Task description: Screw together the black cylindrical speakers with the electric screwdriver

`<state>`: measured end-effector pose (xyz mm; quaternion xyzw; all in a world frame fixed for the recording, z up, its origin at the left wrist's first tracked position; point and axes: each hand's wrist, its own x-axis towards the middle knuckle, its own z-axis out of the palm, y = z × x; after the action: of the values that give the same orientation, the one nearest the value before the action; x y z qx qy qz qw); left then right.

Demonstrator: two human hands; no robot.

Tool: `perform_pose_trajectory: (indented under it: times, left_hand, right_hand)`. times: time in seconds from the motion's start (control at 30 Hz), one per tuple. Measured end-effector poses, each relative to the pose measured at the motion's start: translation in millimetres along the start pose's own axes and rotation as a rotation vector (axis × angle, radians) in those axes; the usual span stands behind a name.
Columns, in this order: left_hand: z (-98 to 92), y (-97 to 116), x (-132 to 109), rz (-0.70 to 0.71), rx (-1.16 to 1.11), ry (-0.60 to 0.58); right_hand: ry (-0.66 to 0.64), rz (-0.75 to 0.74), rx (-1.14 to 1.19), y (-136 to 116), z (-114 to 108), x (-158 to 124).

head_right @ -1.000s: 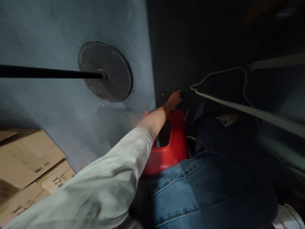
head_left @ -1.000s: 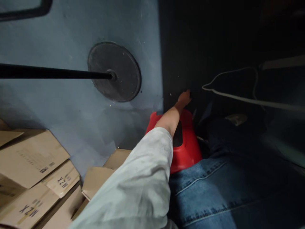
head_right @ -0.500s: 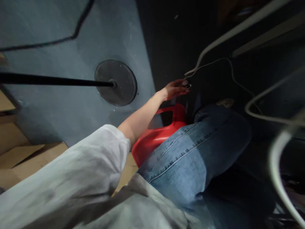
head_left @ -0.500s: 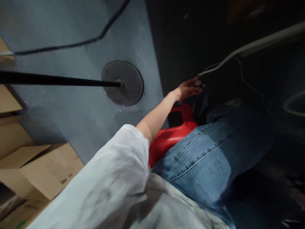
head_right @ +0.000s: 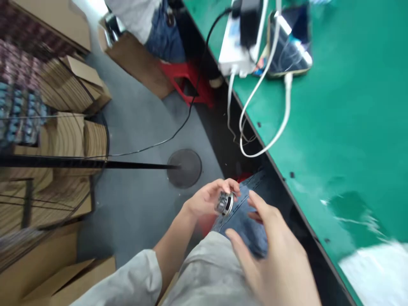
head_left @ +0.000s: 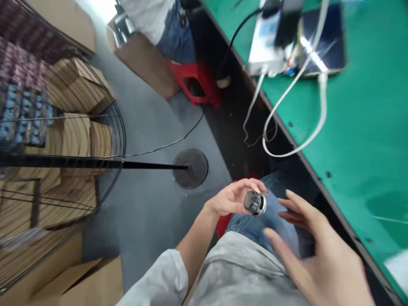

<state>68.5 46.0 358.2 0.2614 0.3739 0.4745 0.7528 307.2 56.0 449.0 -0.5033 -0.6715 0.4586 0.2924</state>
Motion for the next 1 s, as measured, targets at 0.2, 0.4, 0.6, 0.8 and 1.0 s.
perform_pose_trajectory:
  times: [0.2, 0.4, 0.6, 0.8, 1.0]
  left_hand:
    - [75.4, 55, 22, 0.204, 0.181, -0.325]
    - [144.0, 108, 53, 0.53, 0.604, -0.708]
    - [211.3, 128, 78, 0.514, 0.816, -0.849]
    - [280.5, 118, 131, 0.461, 0.792, -0.908]
    - [362.2, 96, 190, 0.32, 0.589, -0.953]
  right_hand:
    - [0.176, -0.237, 0.073, -29, -17, -18]
    - [0.554, -0.38, -0.025, -46, -64, -37]
    - [0.723, -0.318, -0.219, -53, -109, -54]
    - [0.84, -0.111, -0.155, -39, -156, -62]
    - [0.958, -0.054, -0.079, -35, -232, -55]
